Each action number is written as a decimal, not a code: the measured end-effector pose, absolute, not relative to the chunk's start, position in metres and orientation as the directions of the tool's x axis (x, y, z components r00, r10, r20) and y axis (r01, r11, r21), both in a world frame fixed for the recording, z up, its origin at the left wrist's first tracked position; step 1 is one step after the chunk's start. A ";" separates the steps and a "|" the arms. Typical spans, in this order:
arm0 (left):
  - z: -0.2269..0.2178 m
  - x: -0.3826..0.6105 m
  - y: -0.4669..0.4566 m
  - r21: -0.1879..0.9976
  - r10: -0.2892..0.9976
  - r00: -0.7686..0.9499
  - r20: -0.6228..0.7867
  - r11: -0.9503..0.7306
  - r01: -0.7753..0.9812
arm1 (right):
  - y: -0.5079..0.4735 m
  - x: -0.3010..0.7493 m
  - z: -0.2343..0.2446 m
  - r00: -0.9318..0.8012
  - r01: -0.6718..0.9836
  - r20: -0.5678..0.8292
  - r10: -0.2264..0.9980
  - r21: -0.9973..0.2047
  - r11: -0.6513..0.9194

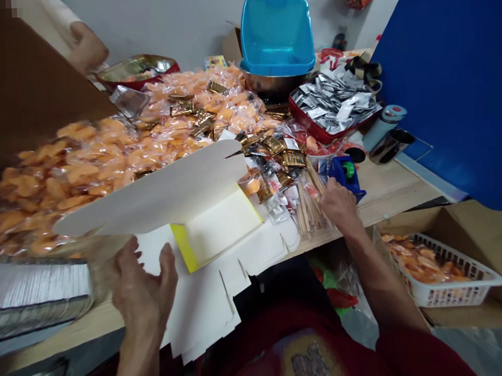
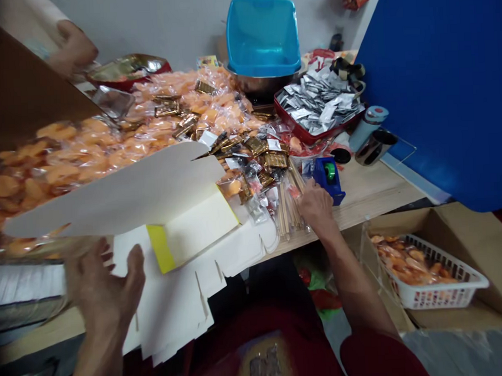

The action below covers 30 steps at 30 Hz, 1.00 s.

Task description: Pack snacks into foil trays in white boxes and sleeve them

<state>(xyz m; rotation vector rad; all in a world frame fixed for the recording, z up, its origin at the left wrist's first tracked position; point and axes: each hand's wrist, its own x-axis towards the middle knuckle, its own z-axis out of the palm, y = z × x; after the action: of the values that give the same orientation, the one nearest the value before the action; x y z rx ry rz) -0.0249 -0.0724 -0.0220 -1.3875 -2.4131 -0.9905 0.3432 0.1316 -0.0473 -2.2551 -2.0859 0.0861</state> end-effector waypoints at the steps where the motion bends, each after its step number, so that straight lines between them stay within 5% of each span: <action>1: -0.014 -0.014 -0.074 0.407 0.668 -0.449 0.594 0.232 0.883 | 0.132 0.344 -0.047 0.100 0.989 0.036 0.994 -0.111 -0.096; 4: 0.009 0.045 -0.059 0.258 0.747 -0.048 0.663 -0.168 0.951 | 0.137 0.347 -0.046 0.193 0.967 0.121 0.974 -0.191 -0.168; 6: 0.014 0.099 -0.028 0.231 0.821 0.237 0.519 -0.401 0.887 | 0.143 0.349 -0.043 0.210 0.956 0.124 0.970 -0.234 -0.177; 9: 0.003 0.175 0.041 0.159 0.855 0.493 0.159 -0.515 0.842 | 0.149 0.356 -0.034 0.174 0.953 0.122 0.977 -0.271 -0.136; 15: -0.052 0.226 0.142 0.110 0.912 0.410 -0.029 -0.404 0.908 | 0.137 0.387 -0.015 0.079 0.974 0.191 0.978 -0.223 -0.036; 22: -0.070 0.216 0.146 0.093 0.914 0.406 -0.002 -0.404 0.910 | 0.119 0.406 -0.023 -0.102 0.982 0.140 0.985 -0.143 0.122; 25: -0.050 0.214 0.151 0.131 0.927 0.376 -0.015 -0.371 0.919 | 0.124 0.410 -0.018 -0.090 0.952 0.215 0.972 -0.268 0.147; 30: -0.021 0.220 0.132 0.133 0.913 0.367 0.177 -0.391 0.911 | 0.137 0.410 -0.002 -0.090 0.874 0.241 0.966 -0.446 0.192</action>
<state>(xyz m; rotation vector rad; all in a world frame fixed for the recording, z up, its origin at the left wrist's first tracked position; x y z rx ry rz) 0.2204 0.1316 -0.0213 -2.6070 -1.7400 -0.3502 0.4103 0.1371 -0.0024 -1.7153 -1.9987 0.2569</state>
